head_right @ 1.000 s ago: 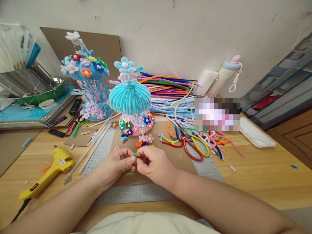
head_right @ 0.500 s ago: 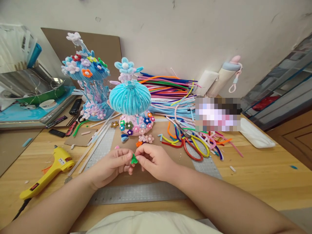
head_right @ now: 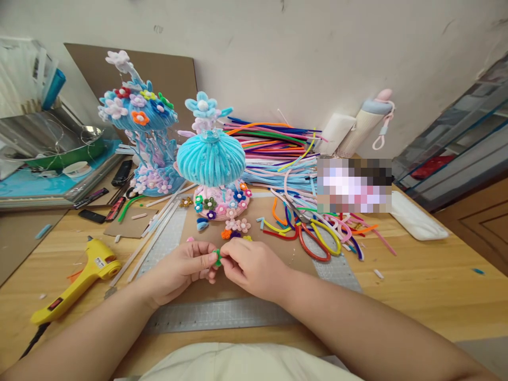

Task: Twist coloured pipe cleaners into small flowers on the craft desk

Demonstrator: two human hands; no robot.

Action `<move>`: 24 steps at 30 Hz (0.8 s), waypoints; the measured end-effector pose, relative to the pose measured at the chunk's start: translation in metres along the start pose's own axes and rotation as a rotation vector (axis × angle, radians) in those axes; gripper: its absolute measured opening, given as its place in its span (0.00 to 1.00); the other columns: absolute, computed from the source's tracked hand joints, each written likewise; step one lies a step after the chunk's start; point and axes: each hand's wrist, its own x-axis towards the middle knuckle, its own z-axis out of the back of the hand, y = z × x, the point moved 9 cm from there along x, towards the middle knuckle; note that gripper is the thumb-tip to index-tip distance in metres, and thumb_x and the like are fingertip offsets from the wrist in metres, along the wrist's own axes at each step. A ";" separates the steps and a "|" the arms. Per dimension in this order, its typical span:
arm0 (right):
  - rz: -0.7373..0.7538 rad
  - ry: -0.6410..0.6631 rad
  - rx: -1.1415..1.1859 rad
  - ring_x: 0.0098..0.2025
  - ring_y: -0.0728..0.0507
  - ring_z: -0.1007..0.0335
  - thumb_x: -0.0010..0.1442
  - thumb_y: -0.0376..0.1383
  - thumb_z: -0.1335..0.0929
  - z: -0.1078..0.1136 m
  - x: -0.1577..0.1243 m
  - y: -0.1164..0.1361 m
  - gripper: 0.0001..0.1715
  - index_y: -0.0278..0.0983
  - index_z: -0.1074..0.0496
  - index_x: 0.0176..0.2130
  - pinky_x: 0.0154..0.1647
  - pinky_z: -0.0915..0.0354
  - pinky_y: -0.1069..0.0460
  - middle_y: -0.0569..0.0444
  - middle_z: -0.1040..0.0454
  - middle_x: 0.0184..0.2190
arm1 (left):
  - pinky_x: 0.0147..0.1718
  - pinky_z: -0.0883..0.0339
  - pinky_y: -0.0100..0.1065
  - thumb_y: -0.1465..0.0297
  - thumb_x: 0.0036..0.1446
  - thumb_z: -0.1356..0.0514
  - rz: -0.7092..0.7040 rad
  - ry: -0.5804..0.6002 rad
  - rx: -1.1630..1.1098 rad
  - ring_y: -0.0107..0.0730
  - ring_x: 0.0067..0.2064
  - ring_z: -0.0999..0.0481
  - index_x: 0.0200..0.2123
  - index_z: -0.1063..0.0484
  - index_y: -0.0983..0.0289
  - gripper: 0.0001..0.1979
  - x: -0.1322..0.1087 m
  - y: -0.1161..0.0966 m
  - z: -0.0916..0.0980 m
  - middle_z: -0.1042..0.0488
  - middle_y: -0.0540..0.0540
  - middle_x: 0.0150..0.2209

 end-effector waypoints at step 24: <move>-0.586 0.094 0.968 0.15 0.56 0.47 0.52 0.31 0.37 -0.034 -0.007 -0.036 0.02 0.35 0.39 0.28 0.15 0.51 0.60 0.64 0.40 0.17 | 0.33 0.41 0.30 0.67 0.57 0.48 -0.348 -0.089 0.733 0.28 0.31 0.35 0.31 0.35 0.65 0.07 -0.009 -0.032 -0.012 0.34 0.50 0.27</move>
